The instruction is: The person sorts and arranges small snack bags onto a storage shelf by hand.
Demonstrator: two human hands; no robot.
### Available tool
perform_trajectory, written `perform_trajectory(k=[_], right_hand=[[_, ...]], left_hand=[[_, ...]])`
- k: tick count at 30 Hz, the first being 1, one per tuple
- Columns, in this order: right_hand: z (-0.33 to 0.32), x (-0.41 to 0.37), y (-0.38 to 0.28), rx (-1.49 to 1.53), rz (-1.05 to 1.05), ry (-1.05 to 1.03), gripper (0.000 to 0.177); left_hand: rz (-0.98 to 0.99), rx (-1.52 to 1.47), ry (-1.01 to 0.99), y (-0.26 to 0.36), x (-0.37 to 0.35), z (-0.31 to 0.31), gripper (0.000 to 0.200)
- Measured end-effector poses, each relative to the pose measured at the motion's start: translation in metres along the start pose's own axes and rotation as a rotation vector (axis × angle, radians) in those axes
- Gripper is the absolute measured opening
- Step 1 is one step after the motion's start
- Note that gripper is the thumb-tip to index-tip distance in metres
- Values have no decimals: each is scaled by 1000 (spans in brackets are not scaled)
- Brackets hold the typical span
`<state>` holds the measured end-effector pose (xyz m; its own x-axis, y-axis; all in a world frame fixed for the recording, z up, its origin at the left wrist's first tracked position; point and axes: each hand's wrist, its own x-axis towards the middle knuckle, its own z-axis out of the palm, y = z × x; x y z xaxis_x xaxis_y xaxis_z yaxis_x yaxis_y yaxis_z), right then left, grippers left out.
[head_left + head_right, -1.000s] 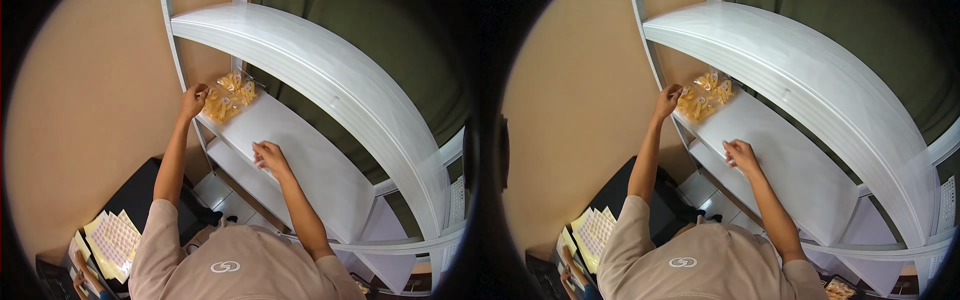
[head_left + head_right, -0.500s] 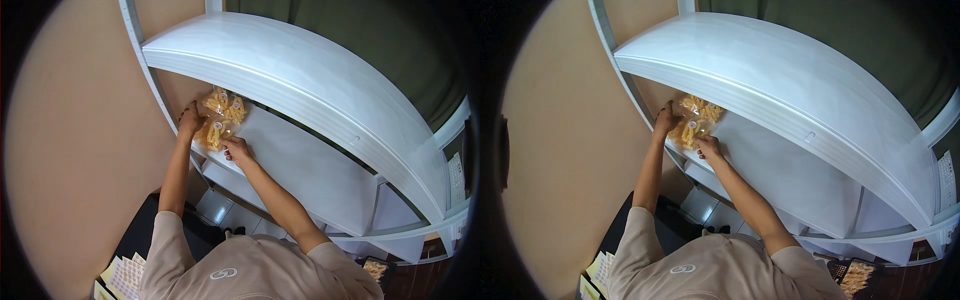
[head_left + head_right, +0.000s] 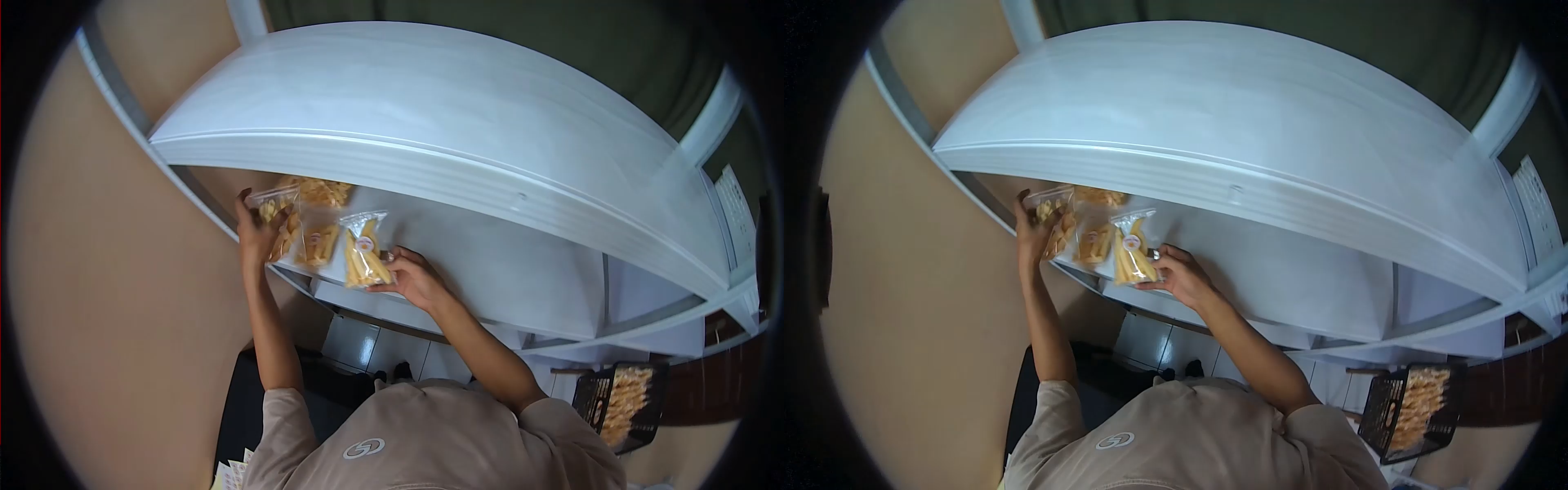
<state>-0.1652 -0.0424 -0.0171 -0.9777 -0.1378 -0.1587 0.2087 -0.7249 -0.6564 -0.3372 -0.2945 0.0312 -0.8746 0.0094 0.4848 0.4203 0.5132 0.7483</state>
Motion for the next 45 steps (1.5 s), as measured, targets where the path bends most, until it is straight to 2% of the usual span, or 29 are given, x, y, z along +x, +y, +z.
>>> perform_trajectory(k=[2, 5, 7, 9, 10, 11, 13, 14, 15, 16, 17, 19, 20, 23, 25, 27, 31, 32, 33, 35, 37, 38, 41, 42, 43, 45], right_hand=[[-10, -41, -14, 98, -25, 38, 5], [-47, -106, -22, 107, -98, 35, 5], [-59, -152, -32, 142, -146, 107, 6], [-85, -196, -32, 8, -245, 103, 8], [-108, -219, -26, 23, -310, 78, 11], [-101, -242, -35, 30, -337, 108, 11], [-75, -292, -56, -13, -370, 262, 9], [-105, -314, -51, -37, -387, 198, 8], [-111, -334, -53, -22, -416, 226, 8], [-113, -354, -55, -156, -458, 301, 8], [-118, -377, -54, -282, -483, 379, 9], [-141, -423, -49, -279, -491, 427, 11], [-147, -444, -49, -317, -496, 481, 12], [-154, -507, -50, -325, -525, 612, 15], [-152, -545, -54, -274, -536, 752, 18], [-162, -575, -47, -322, -556, 852, 21], [-166, -619, -41, -427, -566, 1014, 33], [-171, -630, -37, -454, -550, 1063, 40], [-172, -639, -34, -442, -567, 1109, 40], [-174, -654, -33, -348, -691, 1137, 35], [-186, -678, -23, -314, -703, 1186, 37], [-191, -690, -19, -216, -767, 1243, 39], [-202, -728, -1, -42, -900, 1305, 45], [-203, -738, 2, 97, -1046, 1314, 45], [-204, -749, 5, 231, -1188, 1316, 45], [-211, -767, 7, 299, -1319, 1361, 48]], left_hand=[[-151, -336, -178, 53, -29, -4, 62], [-95, -525, -338, 95, -82, 25, 50], [-133, -588, -497, 117, -120, 53, 34], [-67, -582, -647, 131, -155, 86, 18], [-105, -650, -644, 152, -180, 106, 14], [-58, -720, -712, 173, -199, 121, 22], [-402, -884, -837, 193, -246, 157, 32], [-380, -867, -935, 202, -265, 167, 37], [-358, -850, -1034, 223, -282, 174, 43], [-162, -829, -1051, 245, -300, 182, 34], [-170, -822, -1096, 266, -323, 188, 34], [-218, -891, -1267, 302, -363, 203, 28], [-338, -857, -1278, 313, -383, 214, 33], [-251, -809, -1395, 346, -433, 240, 30], [-205, -881, -1449, 364, -470, 260, 29], [74, -838, -1501, 391, -498, 268, 29], [118, -881, -1628, 425, -541, 285, 30], [203, -866, -1665, 431, -547, 292, 31], [291, -852, -1697, 436, -554, 298, 31], [260, -910, -1802, 446, -571, 311, 29], [-60, -1099, -1832, 450, -586, 332, 26], [203, -932, -1852, 452, -584, 351, 24], [291, -854, -1894, 492, -589, 376, 24], [375, -862, -1864, 500, -593, 383, 24], [375, -865, -1876, 509, -599, 390, 24], [370, -900, -1882, 525, -610, 405, 21]])
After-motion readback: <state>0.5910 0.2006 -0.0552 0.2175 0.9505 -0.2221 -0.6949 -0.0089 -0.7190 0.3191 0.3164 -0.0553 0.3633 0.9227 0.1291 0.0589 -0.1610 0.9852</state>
